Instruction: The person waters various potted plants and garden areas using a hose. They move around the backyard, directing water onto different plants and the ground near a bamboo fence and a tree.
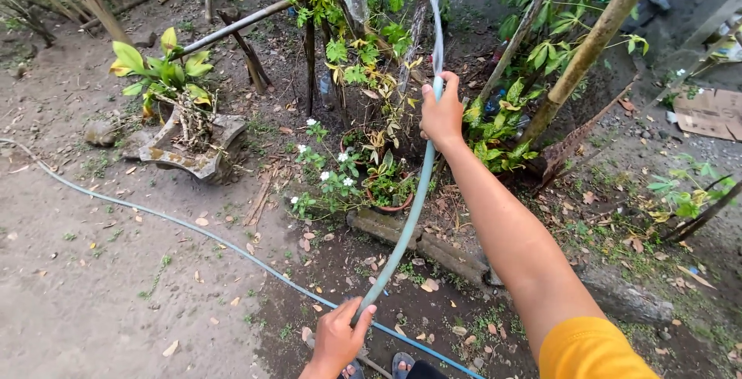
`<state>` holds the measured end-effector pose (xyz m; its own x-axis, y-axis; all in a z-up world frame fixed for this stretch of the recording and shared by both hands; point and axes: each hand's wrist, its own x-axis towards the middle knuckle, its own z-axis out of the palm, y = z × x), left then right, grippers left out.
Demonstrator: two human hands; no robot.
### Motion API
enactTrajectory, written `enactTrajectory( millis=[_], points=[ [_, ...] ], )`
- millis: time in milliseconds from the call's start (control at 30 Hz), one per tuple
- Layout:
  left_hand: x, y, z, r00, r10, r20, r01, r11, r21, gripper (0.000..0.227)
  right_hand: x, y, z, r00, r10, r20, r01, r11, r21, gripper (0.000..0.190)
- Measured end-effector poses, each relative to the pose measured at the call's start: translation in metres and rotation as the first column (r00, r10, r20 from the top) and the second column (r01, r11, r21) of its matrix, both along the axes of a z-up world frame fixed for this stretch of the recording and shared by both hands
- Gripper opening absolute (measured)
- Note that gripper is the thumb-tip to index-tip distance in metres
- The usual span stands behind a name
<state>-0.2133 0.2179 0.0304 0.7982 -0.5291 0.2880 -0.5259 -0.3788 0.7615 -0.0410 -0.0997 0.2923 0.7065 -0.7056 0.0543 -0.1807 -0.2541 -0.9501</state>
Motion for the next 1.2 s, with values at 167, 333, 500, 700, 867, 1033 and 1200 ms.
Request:
enactTrajectory(
  millis=[167, 333, 500, 700, 867, 1033, 1200],
  points=[
    [-0.003, 0.011, -0.008, 0.999, 0.034, -0.019, -0.034, 0.999, 0.029, 0.033, 0.007, 0.008, -0.012, 0.996, 0.028, -0.080, -0.026, 0.999, 0.021, 0.021],
    [-0.016, 0.027, -0.035, 0.998, 0.002, -0.062, 0.005, 0.995, 0.102, 0.040, 0.009, 0.024, -0.041, 0.952, 0.170, -0.256, -0.154, 0.985, 0.080, 0.021],
    [-0.028, 0.035, -0.025, 0.986, -0.060, -0.153, 0.078, 0.990, 0.116, 0.035, 0.014, 0.034, -0.064, 0.892, 0.277, -0.358, -0.248, 0.961, 0.125, 0.020],
    [-0.031, 0.038, -0.022, 0.992, -0.046, -0.117, 0.052, 0.997, 0.049, 0.039, 0.016, 0.030, -0.076, 0.903, 0.174, -0.393, -0.145, 0.984, 0.103, 0.017],
    [-0.029, 0.040, -0.017, 0.996, -0.060, -0.072, 0.062, 0.998, 0.021, 0.040, 0.011, 0.034, -0.071, 0.896, 0.205, -0.395, -0.167, 0.977, 0.130, 0.018],
    [-0.026, 0.037, -0.027, 0.995, -0.013, -0.097, 0.018, 0.998, 0.053, 0.042, 0.009, 0.036, -0.058, 0.930, 0.222, -0.294, -0.191, 0.973, 0.132, 0.019],
    [-0.025, 0.039, -0.024, 0.995, -0.065, -0.080, 0.066, 0.998, 0.020, 0.041, 0.006, 0.024, -0.075, 0.900, 0.180, -0.397, -0.114, 0.976, 0.183, 0.013]
  ],
)
